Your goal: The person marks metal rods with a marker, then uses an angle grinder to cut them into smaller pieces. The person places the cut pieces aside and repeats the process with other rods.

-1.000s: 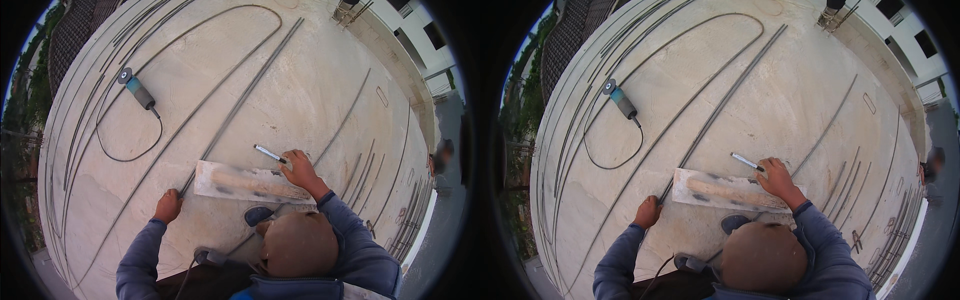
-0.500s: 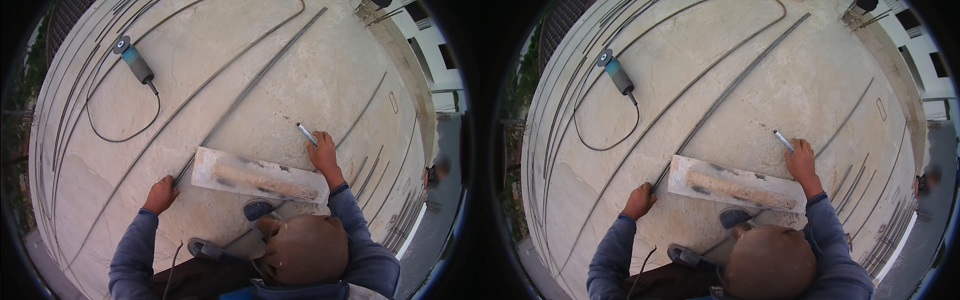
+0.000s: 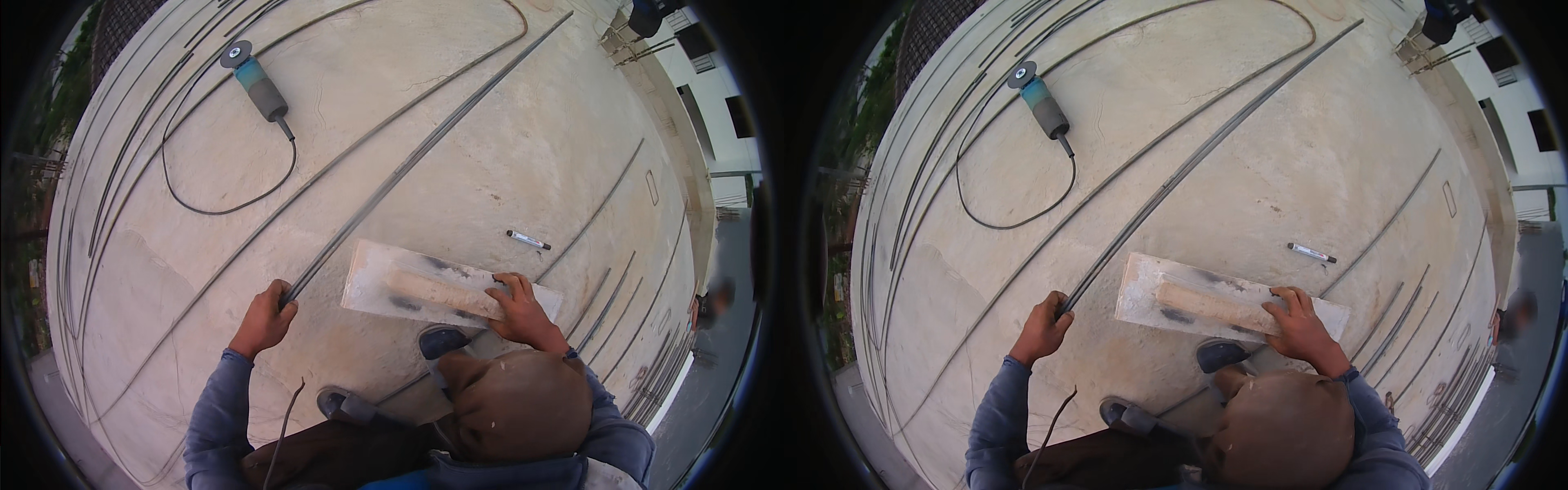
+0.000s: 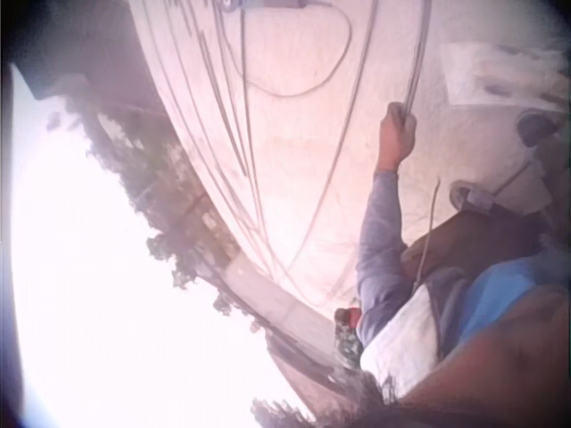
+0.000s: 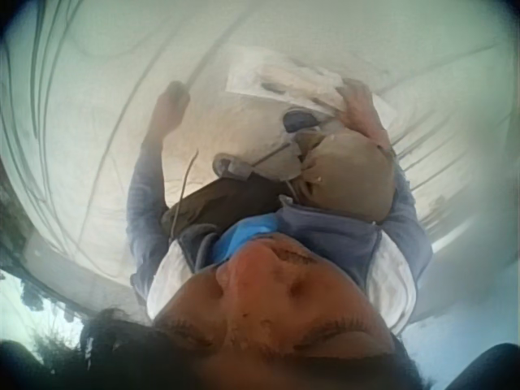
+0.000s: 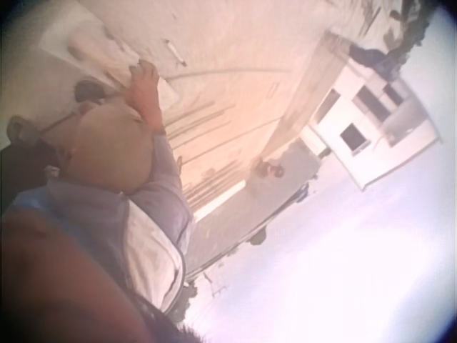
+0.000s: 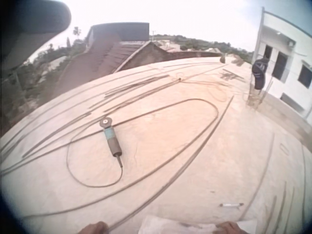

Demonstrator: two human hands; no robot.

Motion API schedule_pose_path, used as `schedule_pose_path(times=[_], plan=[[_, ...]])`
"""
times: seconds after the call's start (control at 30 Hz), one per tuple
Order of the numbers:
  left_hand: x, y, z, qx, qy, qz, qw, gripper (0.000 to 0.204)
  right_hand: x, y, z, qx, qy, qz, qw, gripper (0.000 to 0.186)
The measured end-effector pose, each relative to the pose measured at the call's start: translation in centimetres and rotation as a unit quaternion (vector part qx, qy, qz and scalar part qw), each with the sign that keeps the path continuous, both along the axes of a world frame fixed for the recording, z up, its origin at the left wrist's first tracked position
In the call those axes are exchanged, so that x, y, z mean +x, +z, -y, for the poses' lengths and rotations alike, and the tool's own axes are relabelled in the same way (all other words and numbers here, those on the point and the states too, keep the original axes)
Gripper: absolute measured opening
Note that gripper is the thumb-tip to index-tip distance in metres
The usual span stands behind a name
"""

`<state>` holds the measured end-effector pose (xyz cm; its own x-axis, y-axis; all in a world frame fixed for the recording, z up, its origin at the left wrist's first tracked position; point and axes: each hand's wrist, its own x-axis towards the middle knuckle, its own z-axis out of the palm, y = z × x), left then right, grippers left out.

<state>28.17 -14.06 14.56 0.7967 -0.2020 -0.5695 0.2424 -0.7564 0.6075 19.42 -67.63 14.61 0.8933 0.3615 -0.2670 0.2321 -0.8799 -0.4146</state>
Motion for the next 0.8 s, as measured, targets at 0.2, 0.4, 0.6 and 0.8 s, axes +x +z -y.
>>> schedule_pose_path(times=[0.2, 0.4, 0.6, 0.8], plan=[[-0.3, 1.8, -1.1, -0.022, 0.017, 0.051, 0.998, 0.029, 4.3, 0.5, -3.1, 0.025, -0.059, -0.003, 0.998, 0.062], [-1.8, -0.5, -0.1, -0.083, 0.028, 0.001, 0.996, 0.036, 13.5, -3.3, -12.3, 0.074, -0.109, 0.002, 0.991, 0.069], [-3.4, -2.9, 2.3, -0.076, -0.013, -0.045, 0.996, 0.037, 12.8, -4.8, -14.8, 0.044, -0.084, -0.002, 0.995, 0.073], [-3.4, -2.7, 2.8, -0.069, -0.033, -0.077, 0.994, 0.037, 12.2, -6.2, -12.8, 0.073, -0.082, 0.015, 0.994, 0.072]])
